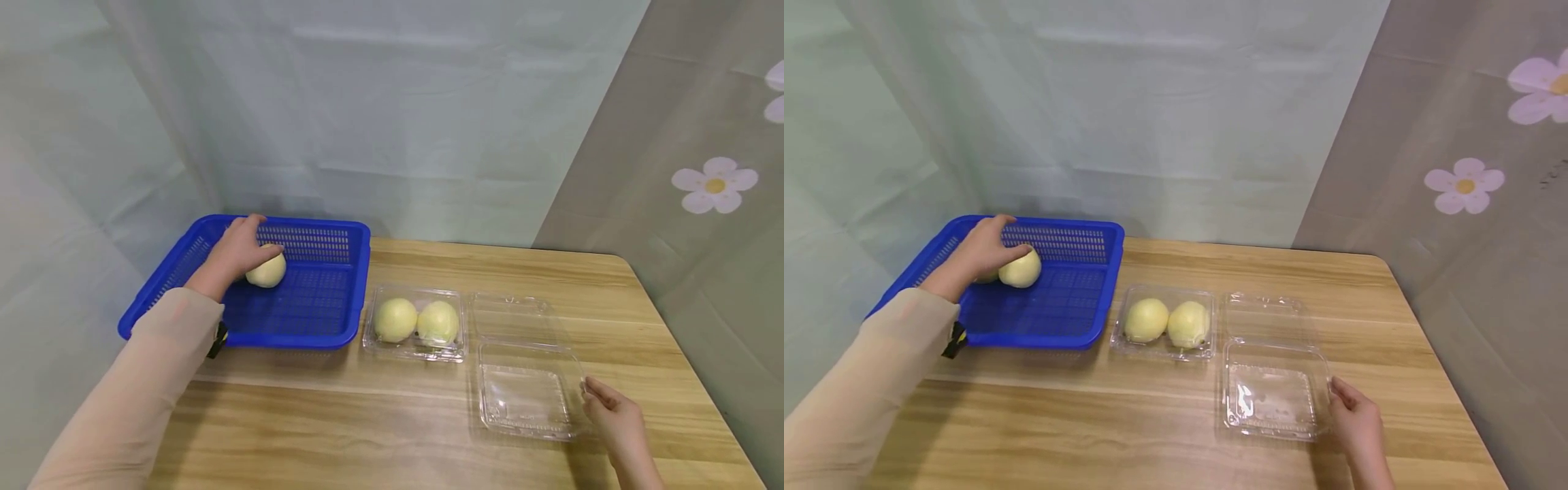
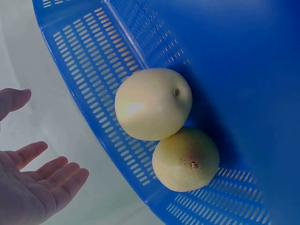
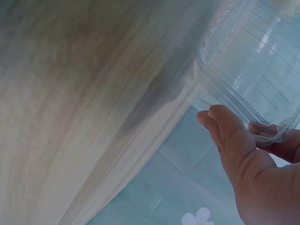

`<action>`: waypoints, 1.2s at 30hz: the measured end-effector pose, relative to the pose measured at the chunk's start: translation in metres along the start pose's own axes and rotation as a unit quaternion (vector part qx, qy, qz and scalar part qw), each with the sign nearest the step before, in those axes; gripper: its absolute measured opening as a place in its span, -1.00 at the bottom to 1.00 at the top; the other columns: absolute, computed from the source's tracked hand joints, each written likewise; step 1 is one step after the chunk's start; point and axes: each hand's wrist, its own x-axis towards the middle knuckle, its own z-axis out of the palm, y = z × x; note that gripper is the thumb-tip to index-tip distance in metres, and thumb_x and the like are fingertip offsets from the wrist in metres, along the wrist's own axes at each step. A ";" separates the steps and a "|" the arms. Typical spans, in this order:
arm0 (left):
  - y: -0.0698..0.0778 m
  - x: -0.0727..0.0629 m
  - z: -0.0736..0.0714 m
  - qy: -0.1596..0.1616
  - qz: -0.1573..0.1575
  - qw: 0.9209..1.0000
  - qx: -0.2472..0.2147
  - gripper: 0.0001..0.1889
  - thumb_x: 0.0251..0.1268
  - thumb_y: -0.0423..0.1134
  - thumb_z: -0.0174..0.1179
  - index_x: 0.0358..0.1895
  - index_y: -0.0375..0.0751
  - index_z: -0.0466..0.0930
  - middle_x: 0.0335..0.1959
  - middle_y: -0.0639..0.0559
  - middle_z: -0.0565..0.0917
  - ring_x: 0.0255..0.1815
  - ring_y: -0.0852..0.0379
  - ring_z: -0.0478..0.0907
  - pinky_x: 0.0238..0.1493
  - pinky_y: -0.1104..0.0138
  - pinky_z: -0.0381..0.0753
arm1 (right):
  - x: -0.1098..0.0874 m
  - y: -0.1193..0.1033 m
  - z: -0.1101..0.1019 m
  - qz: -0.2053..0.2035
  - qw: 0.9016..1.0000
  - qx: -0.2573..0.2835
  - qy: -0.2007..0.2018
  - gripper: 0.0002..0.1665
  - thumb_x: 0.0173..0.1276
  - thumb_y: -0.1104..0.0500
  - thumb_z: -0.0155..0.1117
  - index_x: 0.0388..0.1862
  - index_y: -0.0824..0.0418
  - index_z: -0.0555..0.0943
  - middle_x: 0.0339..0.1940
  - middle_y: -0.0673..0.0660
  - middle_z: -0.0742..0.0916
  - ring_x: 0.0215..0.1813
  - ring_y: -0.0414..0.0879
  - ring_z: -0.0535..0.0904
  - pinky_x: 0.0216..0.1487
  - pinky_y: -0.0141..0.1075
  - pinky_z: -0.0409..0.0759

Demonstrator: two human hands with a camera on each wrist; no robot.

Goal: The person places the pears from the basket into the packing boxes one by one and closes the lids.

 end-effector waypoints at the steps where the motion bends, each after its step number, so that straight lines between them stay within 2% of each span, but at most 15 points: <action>1: 0.000 0.001 0.000 -0.005 -0.004 1.000 0.003 -0.21 0.28 -0.04 0.11 0.39 -0.51 0.03 0.32 -0.59 0.11 0.33 -0.48 0.06 0.19 -0.28 0.21 | 0.000 0.000 0.000 -0.001 1.000 -0.001 -0.001 -0.43 0.45 0.31 -0.17 0.39 0.50 0.12 0.36 0.38 0.31 0.35 0.21 0.28 0.08 -0.36 0.49; 6: 0.000 0.007 -0.002 -0.018 -0.018 1.000 0.008 -0.20 0.30 -0.03 0.10 0.41 -0.50 0.00 0.34 -0.60 0.05 0.30 -0.51 0.07 0.16 -0.30 0.23 | -0.001 0.001 -0.001 0.005 1.000 0.012 -0.005 -0.42 0.46 0.31 -0.17 0.40 0.49 0.08 0.37 0.38 0.28 0.37 0.23 0.25 0.10 -0.35 0.46; 13: 0.000 0.015 0.000 -0.025 -0.019 0.999 -0.002 -0.19 0.30 -0.01 0.08 0.40 -0.50 0.00 0.33 -0.60 0.04 0.29 -0.51 0.08 0.17 -0.30 0.23 | -0.004 0.004 -0.003 0.017 0.999 0.027 -0.008 -0.42 0.47 0.32 -0.21 0.41 0.50 0.05 0.38 0.38 0.24 0.36 0.19 0.24 0.08 -0.42 0.50; 15: 0.000 0.017 0.001 -0.026 -0.021 0.999 -0.003 -0.19 0.30 -0.01 0.07 0.40 -0.51 0.00 0.33 -0.61 0.05 0.29 -0.52 0.08 0.18 -0.30 0.22 | -0.006 0.005 -0.003 0.018 0.999 0.027 -0.001 -0.43 0.46 0.32 -0.19 0.40 0.50 0.07 0.37 0.37 0.26 0.30 0.07 0.37 0.04 -0.49 0.53; 18: -0.003 0.020 0.002 -0.023 -0.027 0.999 -0.001 -0.20 0.29 0.00 0.08 0.39 -0.52 0.02 0.31 -0.62 0.07 0.27 -0.53 0.10 0.19 -0.29 0.22 | -0.006 0.007 -0.003 0.016 0.999 0.039 0.005 -0.43 0.45 0.33 -0.17 0.39 0.50 0.10 0.36 0.37 0.27 0.10 -0.29 0.55 -0.02 -0.58 0.54; 20: -0.005 0.023 0.004 -0.023 -0.032 0.999 -0.002 -0.20 0.29 -0.02 0.09 0.38 -0.54 0.02 0.30 -0.62 0.08 0.26 -0.54 0.11 0.18 -0.29 0.23 | -0.007 0.007 -0.003 0.017 0.999 0.040 0.008 -0.43 0.45 0.33 -0.15 0.39 0.49 0.11 0.36 0.35 0.28 -0.07 -0.51 0.50 -0.07 -0.63 0.53; 21: -0.007 0.024 0.004 -0.024 -0.034 0.999 -0.001 -0.20 0.29 -0.02 0.10 0.38 -0.54 0.03 0.29 -0.62 0.09 0.25 -0.54 0.12 0.18 -0.29 0.23 | -0.006 0.008 -0.003 0.016 0.999 0.041 0.007 -0.43 0.45 0.33 -0.15 0.39 0.49 0.11 0.36 0.35 0.28 -0.09 -0.54 0.50 -0.07 -0.63 0.53; 23: -0.009 0.026 0.006 -0.026 -0.037 0.999 0.000 -0.19 0.28 -0.02 0.10 0.37 -0.55 0.02 0.28 -0.63 0.10 0.25 -0.54 0.13 0.17 -0.29 0.24 | -0.006 0.008 -0.003 0.015 0.999 0.039 0.008 -0.43 0.45 0.33 -0.15 0.39 0.49 0.12 0.36 0.36 0.28 -0.05 -0.48 0.52 -0.07 -0.63 0.53; 27: -0.014 0.029 0.008 -0.040 -0.047 0.998 0.000 -0.15 0.28 -0.02 0.09 0.39 -0.59 -0.05 0.29 -0.66 0.06 0.25 -0.56 0.10 0.18 -0.30 0.23 | -0.007 0.009 -0.002 0.011 0.999 0.028 0.012 -0.44 0.45 0.33 -0.16 0.39 0.50 0.13 0.36 0.38 0.29 0.12 -0.24 0.52 -0.05 -0.59 0.55; 33: -0.017 0.029 0.015 -0.063 -0.039 0.997 0.007 -0.12 0.28 -0.05 0.11 0.36 -0.69 -0.10 0.27 -0.70 0.07 0.26 -0.57 0.07 0.21 -0.29 0.21 | -0.009 0.009 0.001 0.005 0.999 0.029 0.019 -0.45 0.44 0.35 -0.16 0.37 0.52 0.15 0.34 0.38 0.31 0.01 -0.42 0.53 -0.06 -0.62 0.53; 34: -0.018 0.028 0.017 -0.067 -0.040 0.997 0.009 -0.11 0.27 -0.05 0.12 0.35 -0.71 -0.10 0.27 -0.71 0.07 0.27 -0.58 0.06 0.23 -0.28 0.20 | -0.009 0.009 0.001 0.004 0.999 0.026 0.020 -0.45 0.44 0.34 -0.16 0.37 0.52 0.16 0.34 0.37 0.32 0.01 -0.41 0.52 -0.07 -0.63 0.53; 36: -0.021 0.026 0.020 -0.075 -0.042 0.996 0.013 -0.12 0.26 -0.07 0.14 0.33 -0.75 -0.09 0.25 -0.73 0.08 0.28 -0.58 0.04 0.24 -0.28 0.18 | -0.008 0.008 0.002 0.001 1.000 0.019 0.018 -0.46 0.44 0.34 -0.16 0.36 0.52 0.16 0.34 0.38 0.32 0.12 -0.21 0.55 -0.05 -0.60 0.54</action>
